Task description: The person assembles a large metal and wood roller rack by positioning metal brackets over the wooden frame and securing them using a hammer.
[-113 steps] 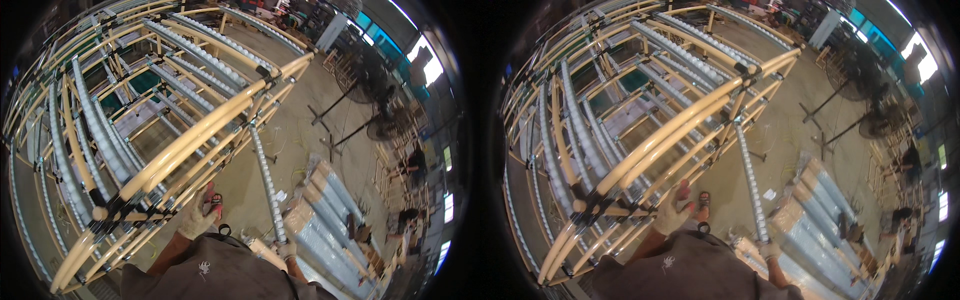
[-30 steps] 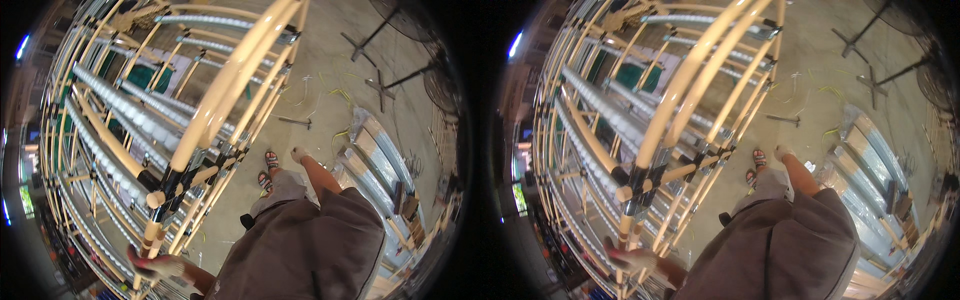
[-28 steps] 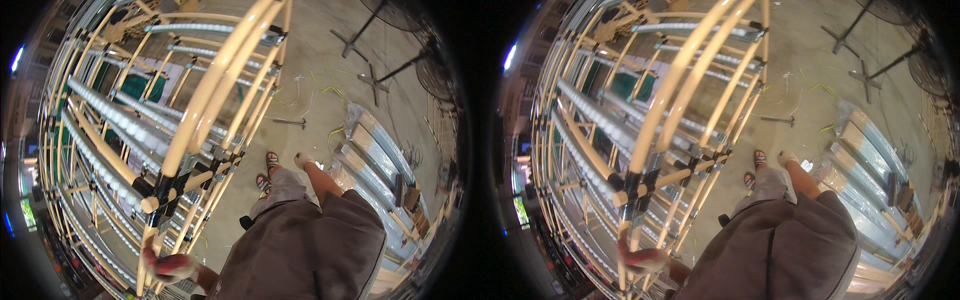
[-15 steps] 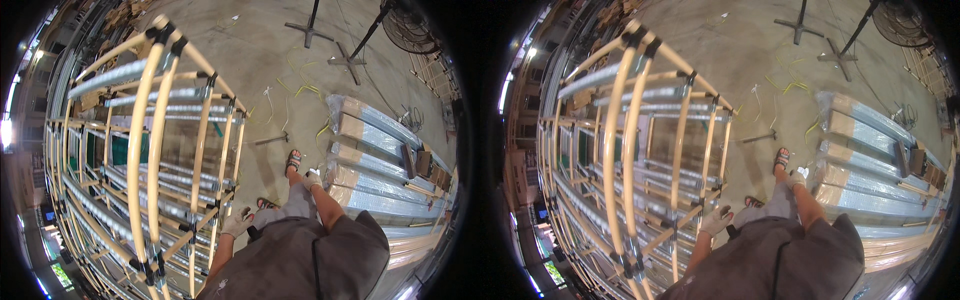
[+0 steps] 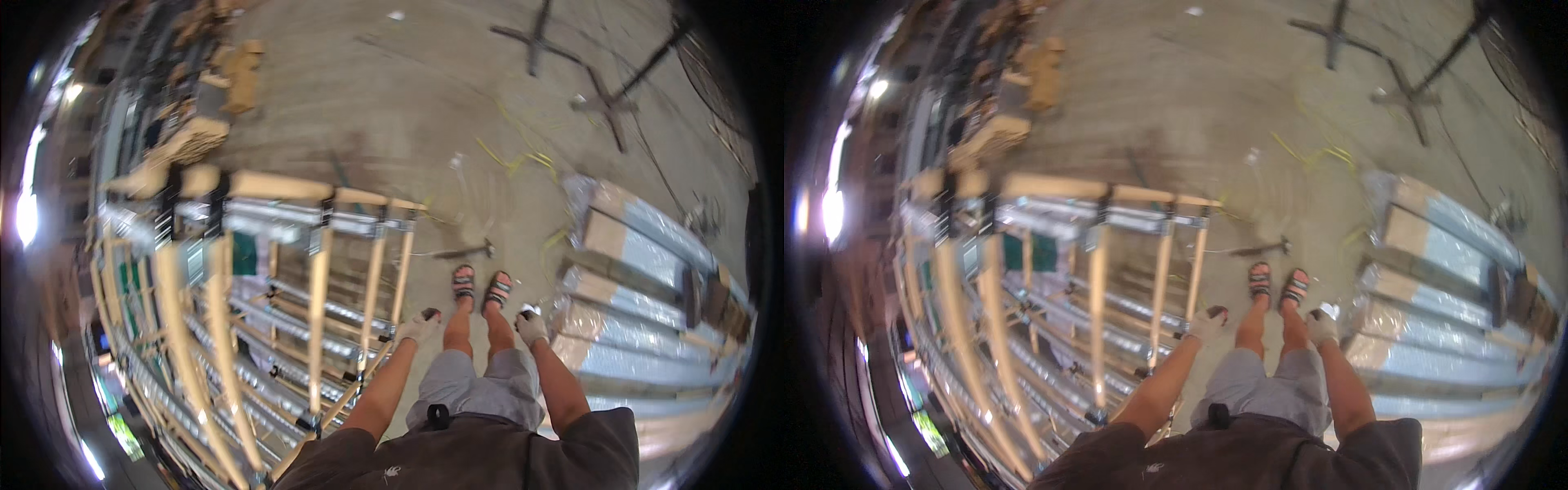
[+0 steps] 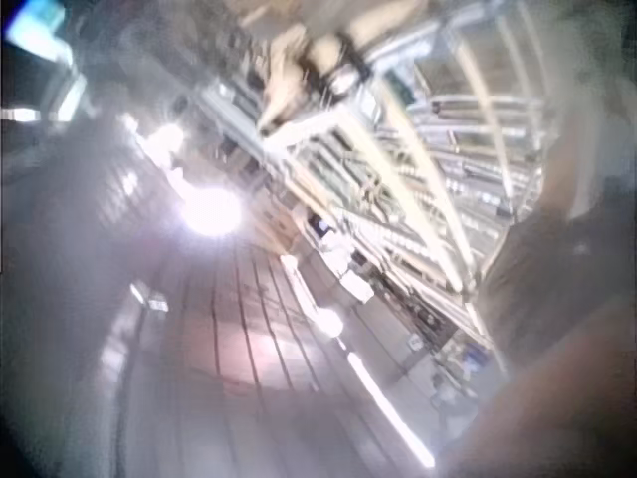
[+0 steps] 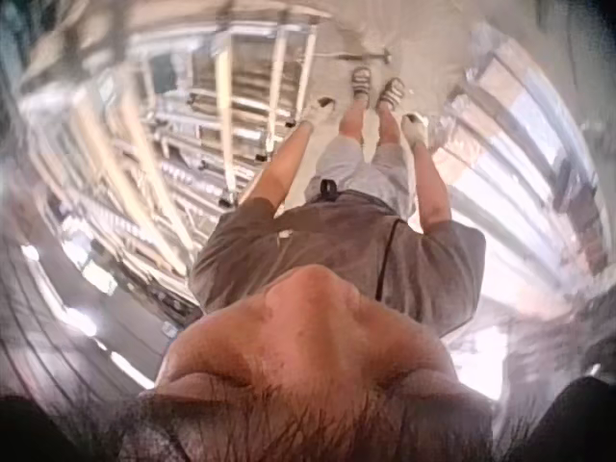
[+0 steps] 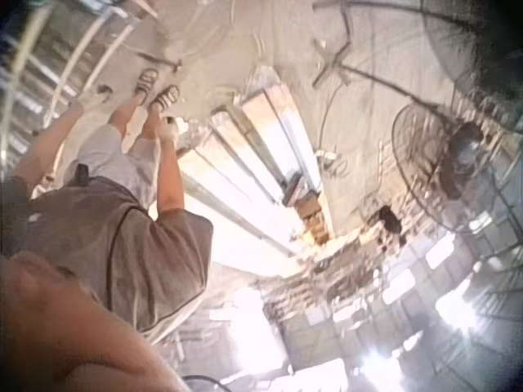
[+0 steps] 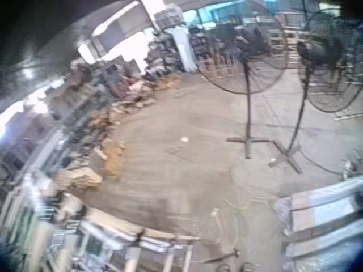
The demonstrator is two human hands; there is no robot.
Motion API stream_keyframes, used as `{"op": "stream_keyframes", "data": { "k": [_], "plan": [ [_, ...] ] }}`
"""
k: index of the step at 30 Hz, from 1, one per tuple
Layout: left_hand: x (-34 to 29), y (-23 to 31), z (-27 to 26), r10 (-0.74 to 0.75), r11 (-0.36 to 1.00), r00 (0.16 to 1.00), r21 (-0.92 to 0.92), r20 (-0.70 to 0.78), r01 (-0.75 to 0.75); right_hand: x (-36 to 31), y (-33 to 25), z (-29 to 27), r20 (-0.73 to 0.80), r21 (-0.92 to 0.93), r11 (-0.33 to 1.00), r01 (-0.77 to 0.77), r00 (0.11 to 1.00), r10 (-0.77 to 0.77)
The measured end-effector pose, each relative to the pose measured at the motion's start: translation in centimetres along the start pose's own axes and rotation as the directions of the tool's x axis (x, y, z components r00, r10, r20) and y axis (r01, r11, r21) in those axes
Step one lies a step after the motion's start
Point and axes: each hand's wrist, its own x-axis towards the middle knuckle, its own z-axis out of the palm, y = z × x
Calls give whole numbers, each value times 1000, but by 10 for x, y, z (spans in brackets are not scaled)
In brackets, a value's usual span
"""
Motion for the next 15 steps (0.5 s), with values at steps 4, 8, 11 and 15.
{"op": "stream_keyframes", "data": {
  "k": [4, 8, 11, 15],
  "plan": [
    [119, -1, 53, -137, 967, 988, 226, 64, 120, 37, 16, 31, -16, 38, 999, -23, 1000, 23],
    [246, 45, 74, 126, 894, 992, 430, 31, -126, 70, 60, 87, 153, 529, 830, -174, 982, 109],
    [346, 29, 108, 260, 854, 958, 491, -120, -170, 89, 57, 140, 332, 751, 575, -325, 938, 97],
    [452, 19, 152, 453, 689, 882, 678, -129, -254, 130, 55, 181, 424, 760, 494, -422, 898, 114]
  ]
}}
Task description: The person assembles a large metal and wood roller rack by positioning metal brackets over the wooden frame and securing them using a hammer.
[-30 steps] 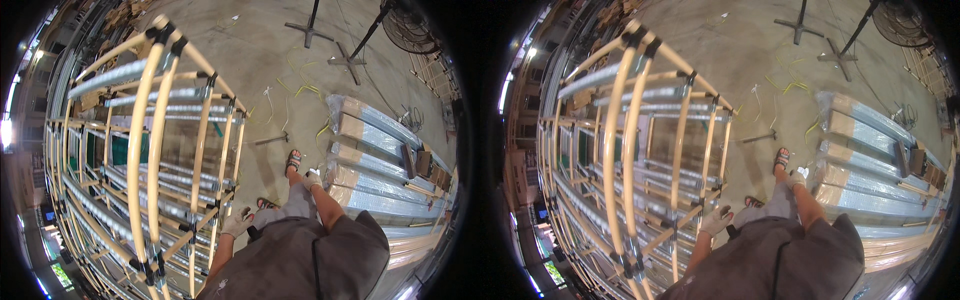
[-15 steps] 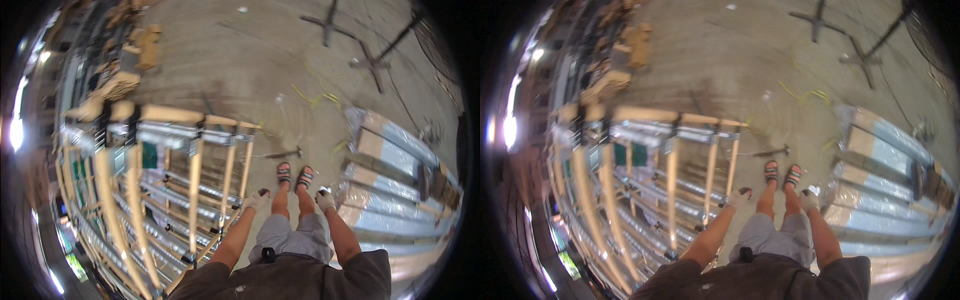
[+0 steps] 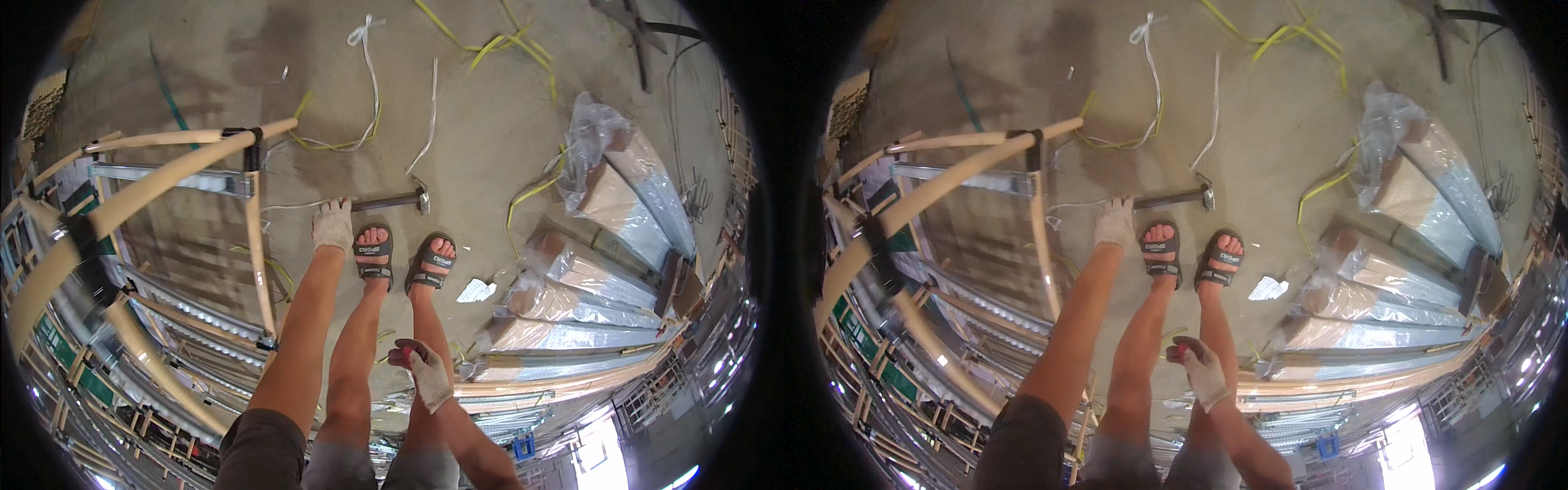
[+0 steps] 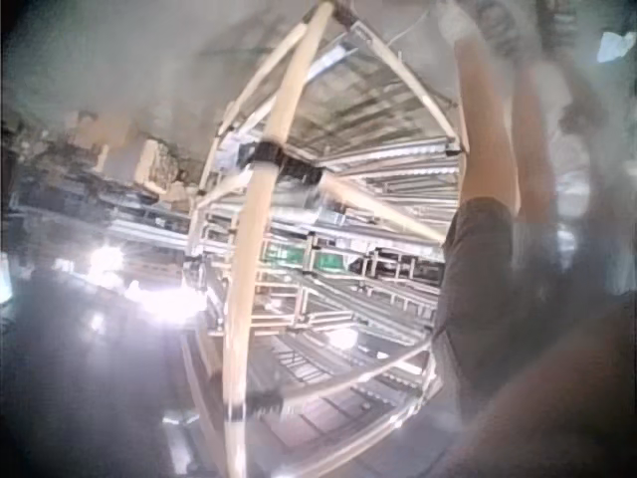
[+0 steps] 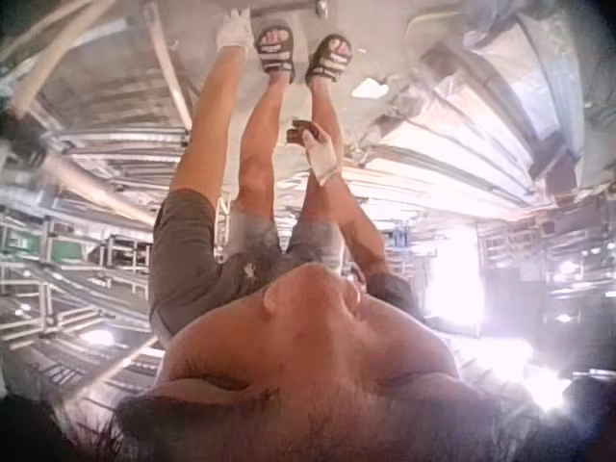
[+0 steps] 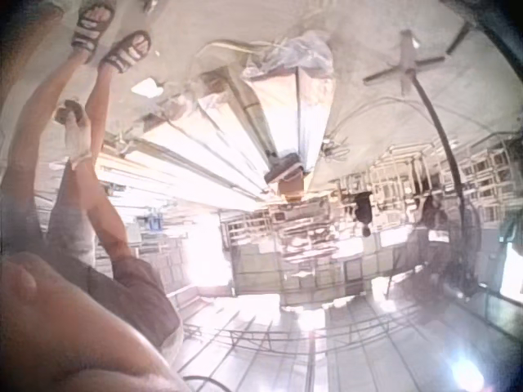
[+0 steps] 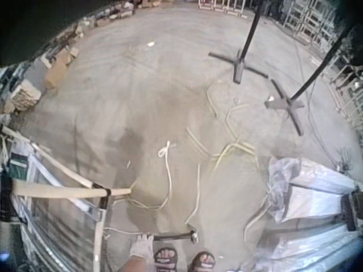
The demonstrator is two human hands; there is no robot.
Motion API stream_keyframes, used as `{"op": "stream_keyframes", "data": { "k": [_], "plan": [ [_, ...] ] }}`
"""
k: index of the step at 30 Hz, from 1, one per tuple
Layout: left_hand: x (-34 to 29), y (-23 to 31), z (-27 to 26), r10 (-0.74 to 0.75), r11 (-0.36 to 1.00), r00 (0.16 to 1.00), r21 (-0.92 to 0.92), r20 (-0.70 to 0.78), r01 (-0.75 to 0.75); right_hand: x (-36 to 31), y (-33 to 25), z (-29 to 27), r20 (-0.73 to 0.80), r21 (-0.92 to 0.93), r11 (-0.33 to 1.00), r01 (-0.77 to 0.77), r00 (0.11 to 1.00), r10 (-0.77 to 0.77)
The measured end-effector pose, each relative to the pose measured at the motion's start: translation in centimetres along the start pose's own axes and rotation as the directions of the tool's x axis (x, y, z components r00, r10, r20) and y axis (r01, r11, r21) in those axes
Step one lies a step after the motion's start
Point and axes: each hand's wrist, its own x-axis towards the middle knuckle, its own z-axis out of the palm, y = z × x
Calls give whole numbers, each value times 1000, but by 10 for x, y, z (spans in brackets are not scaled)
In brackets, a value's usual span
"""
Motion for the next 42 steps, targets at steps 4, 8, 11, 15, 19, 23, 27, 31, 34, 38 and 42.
{"op": "stream_keyframes", "data": {
  "k": [4, 8, 11, 15, 19, 23, 27, 31, 34, 38, 42],
  "plan": [
    [36, 24, 32, -77, 988, 985, 141, 152, 55, 29, -5, 5, -29, 60, 997, 49, 998, -47],
    [37, 10, 67, -85, 971, 987, 232, 135, 51, 39, -11, 11, -25, -14, 999, 35, 999, -35],
    [12, 39, 19, -14, 996, 935, -79, 356, 45, 23, -18, -18, -58, -21, 998, 60, 996, -61],
    [-70, 27, 8, 36, 915, 965, -397, 258, 72, -27, -54, 23, -79, -315, 948, 53, 993, -82],
    [-132, 120, -134, 350, 639, 552, -624, 757, 450, -41, 0, -88, -168, -279, 954, 105, 973, -157],
    [-260, 114, -203, 346, 411, 709, -778, 615, 475, -70, -54, -45, 208, 155, 981, 120, 966, -151],
    [-305, 161, -288, 424, 461, 607, -737, 672, 494, -248, -202, 47, 217, 438, 895, 90, 955, -202],
    [-279, 208, -362, 504, 541, 580, -757, 640, 366, -215, -314, 14, -54, 545, 706, 452, 859, -509],
    [-208, 195, -399, 452, 626, 654, -738, 606, 251, -226, -402, 9, -158, 356, 605, 713, 684, -712],
    [-69, 121, -465, 117, 809, 873, -555, 474, 193, -242, -514, 25, -501, -179, 443, 878, 307, -809],
    [24, -10, -561, -515, 773, 848, -496, -127, 395, -257, -569, 63, -484, -431, 610, 665, 401, -778]
  ]
}}
